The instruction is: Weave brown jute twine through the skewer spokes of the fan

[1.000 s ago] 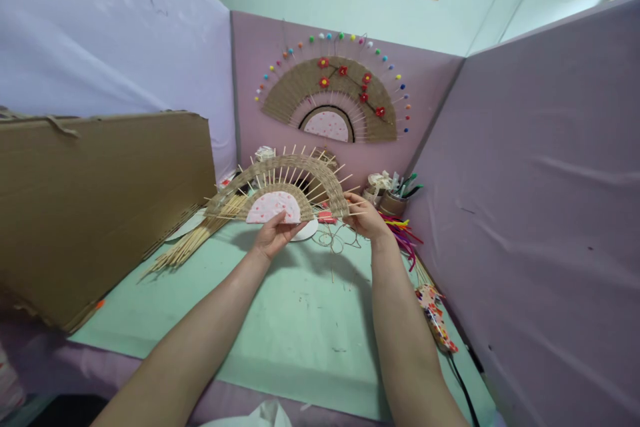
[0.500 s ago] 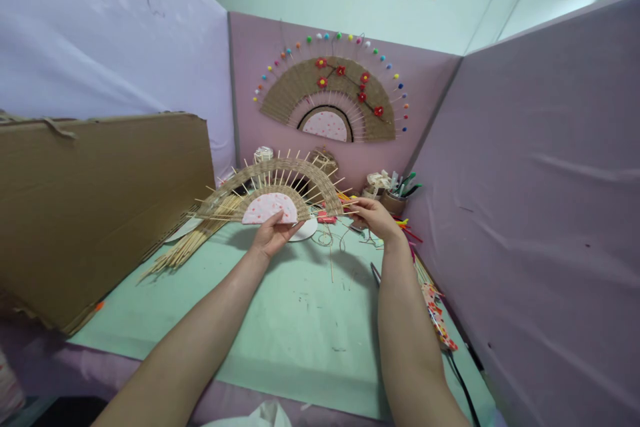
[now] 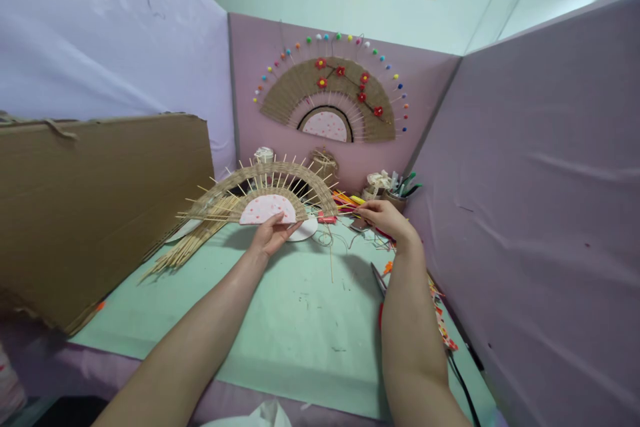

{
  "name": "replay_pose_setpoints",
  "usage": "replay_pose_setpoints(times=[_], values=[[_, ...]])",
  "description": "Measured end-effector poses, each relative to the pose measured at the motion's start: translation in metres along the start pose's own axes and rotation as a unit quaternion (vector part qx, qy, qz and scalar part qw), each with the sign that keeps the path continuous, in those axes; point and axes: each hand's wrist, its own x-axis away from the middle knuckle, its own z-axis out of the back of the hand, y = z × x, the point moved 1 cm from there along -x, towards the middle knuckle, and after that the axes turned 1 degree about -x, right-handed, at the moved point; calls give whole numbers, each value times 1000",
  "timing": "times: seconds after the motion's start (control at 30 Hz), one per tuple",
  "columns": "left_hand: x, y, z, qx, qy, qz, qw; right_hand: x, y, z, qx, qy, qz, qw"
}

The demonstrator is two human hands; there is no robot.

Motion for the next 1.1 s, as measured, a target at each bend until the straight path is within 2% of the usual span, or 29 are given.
replay_pose_setpoints(times=[0.1,0.3,0.53,0.77,0.87,1.1], values=[[1,-1,-1,-8,-11,-10,1000,0,-6,-4,42,-3,12,999],[2,0,-2,9,-8,-26,1000,-4,-12,-13,76,-69,20,995],[0,1,-3,41,27,-21,999,-8,-11,-24,66,-121,22,990],[0,3,-1,35,7,-27,999,-10,-10,-35,24,-151,24,988],[0,4,-1,22,-4,-19,1000,-13,-3,-37,-9,-129,19,991],[1,4,-1,23,5,-4,1000,-22,9,-34,-78,-21,9,997]])
